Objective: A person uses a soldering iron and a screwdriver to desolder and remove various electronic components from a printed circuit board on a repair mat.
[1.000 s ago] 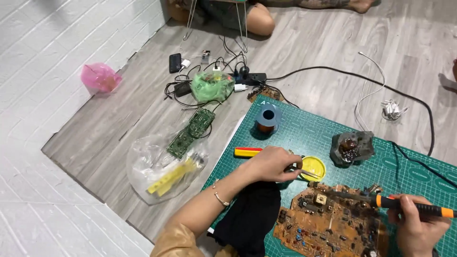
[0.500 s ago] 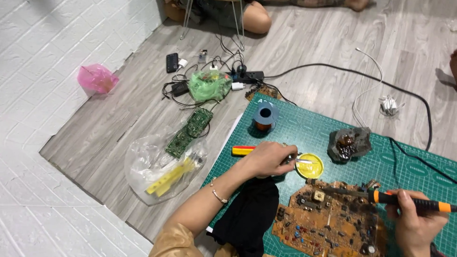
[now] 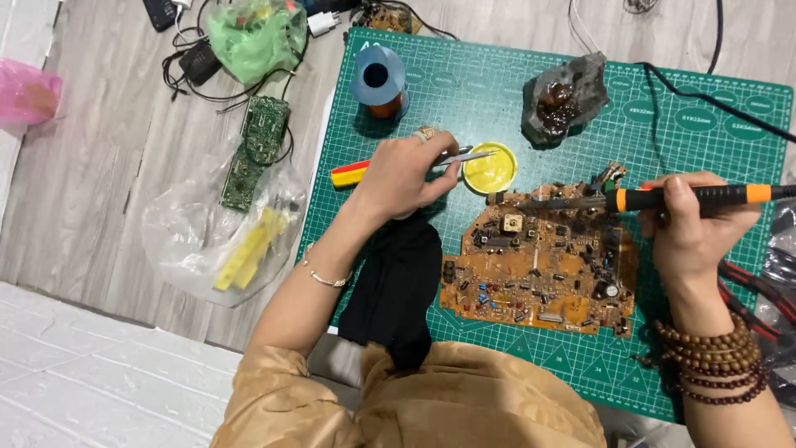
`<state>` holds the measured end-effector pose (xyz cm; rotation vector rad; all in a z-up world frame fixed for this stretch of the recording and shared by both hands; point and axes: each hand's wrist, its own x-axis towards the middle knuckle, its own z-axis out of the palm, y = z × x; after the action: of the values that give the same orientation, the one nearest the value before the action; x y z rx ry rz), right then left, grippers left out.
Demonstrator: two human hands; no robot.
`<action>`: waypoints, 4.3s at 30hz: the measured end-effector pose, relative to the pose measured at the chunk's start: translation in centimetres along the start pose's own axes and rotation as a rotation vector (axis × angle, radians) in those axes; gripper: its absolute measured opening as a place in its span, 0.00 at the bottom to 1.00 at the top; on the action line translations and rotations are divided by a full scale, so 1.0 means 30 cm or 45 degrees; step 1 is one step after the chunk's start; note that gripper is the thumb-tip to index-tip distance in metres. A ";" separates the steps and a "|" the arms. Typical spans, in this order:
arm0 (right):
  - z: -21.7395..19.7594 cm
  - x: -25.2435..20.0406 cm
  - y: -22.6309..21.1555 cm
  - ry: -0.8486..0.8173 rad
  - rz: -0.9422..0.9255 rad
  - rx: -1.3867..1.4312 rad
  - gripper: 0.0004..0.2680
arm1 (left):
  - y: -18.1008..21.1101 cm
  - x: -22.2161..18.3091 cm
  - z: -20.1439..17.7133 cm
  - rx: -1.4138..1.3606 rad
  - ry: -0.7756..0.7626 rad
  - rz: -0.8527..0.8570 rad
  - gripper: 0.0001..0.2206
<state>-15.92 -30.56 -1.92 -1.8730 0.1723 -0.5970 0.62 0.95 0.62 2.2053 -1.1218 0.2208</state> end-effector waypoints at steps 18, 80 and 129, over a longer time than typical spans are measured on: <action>-0.031 -0.004 0.051 -0.005 0.055 0.048 0.08 | 0.007 -0.010 0.008 -0.041 -0.154 0.154 0.05; -0.031 0.036 0.032 0.158 0.172 0.260 0.08 | 0.030 -0.023 0.047 -0.183 -0.235 0.115 0.07; 0.014 0.032 0.006 0.135 0.326 0.262 0.06 | -0.016 -0.012 0.026 -0.093 0.011 0.118 0.03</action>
<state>-14.87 -30.66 -1.88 -1.5906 0.3989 -0.5162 0.64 0.91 -0.37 2.0886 -1.2095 0.2252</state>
